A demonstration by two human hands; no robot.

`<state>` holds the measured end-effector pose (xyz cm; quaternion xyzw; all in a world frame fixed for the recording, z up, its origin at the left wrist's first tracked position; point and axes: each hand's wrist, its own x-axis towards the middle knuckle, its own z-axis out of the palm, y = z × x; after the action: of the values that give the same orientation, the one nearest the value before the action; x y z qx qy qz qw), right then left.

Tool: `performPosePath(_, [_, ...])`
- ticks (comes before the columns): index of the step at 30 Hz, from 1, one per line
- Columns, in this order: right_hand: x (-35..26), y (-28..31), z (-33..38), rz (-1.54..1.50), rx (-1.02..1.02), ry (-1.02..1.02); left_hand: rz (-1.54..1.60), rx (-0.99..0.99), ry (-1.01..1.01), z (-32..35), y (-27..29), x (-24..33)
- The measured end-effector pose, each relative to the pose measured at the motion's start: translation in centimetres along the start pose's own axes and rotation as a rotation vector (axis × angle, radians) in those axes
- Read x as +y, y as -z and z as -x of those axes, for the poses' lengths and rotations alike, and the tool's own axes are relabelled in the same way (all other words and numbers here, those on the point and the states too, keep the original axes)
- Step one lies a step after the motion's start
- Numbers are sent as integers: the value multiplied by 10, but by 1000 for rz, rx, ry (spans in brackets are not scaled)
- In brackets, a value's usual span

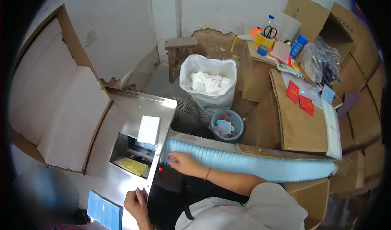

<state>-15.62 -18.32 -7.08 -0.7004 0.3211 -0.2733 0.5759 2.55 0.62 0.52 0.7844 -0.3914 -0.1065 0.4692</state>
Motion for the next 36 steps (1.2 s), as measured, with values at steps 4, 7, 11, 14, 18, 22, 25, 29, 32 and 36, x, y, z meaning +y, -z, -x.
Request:
performPosePath(4, [-18,-5,-2,935,97,431,43,92,61,6,-9,-4])
performPosePath(7, [-17,-3,-5,1198,99,572,-78,61,-59,7,-9,-2])
performPosePath(11, [-12,13,-1,1299,0,691,-189,110,-141,13,2,-27])
performPosePath(14, [-31,28,26,1364,-29,573,-148,142,-144,13,-1,-9])
performPosePath(18, [-38,28,13,1256,-61,429,-201,125,-151,6,-1,5])
performPosePath(22, [-84,-7,-43,887,215,682,160,10,96,14,18,6])
performPosePath(25, [-102,-11,-81,1060,216,645,-294,338,-103,17,69,8])
performPosePath(29, [-72,-15,-95,1006,215,675,-1029,267,-20,27,86,-21])
performPosePath(32, [-68,-13,-95,959,212,706,-937,223,68,23,109,-31])
performPosePath(36, [-69,-12,-95,827,199,665,-805,159,297,29,128,-54])
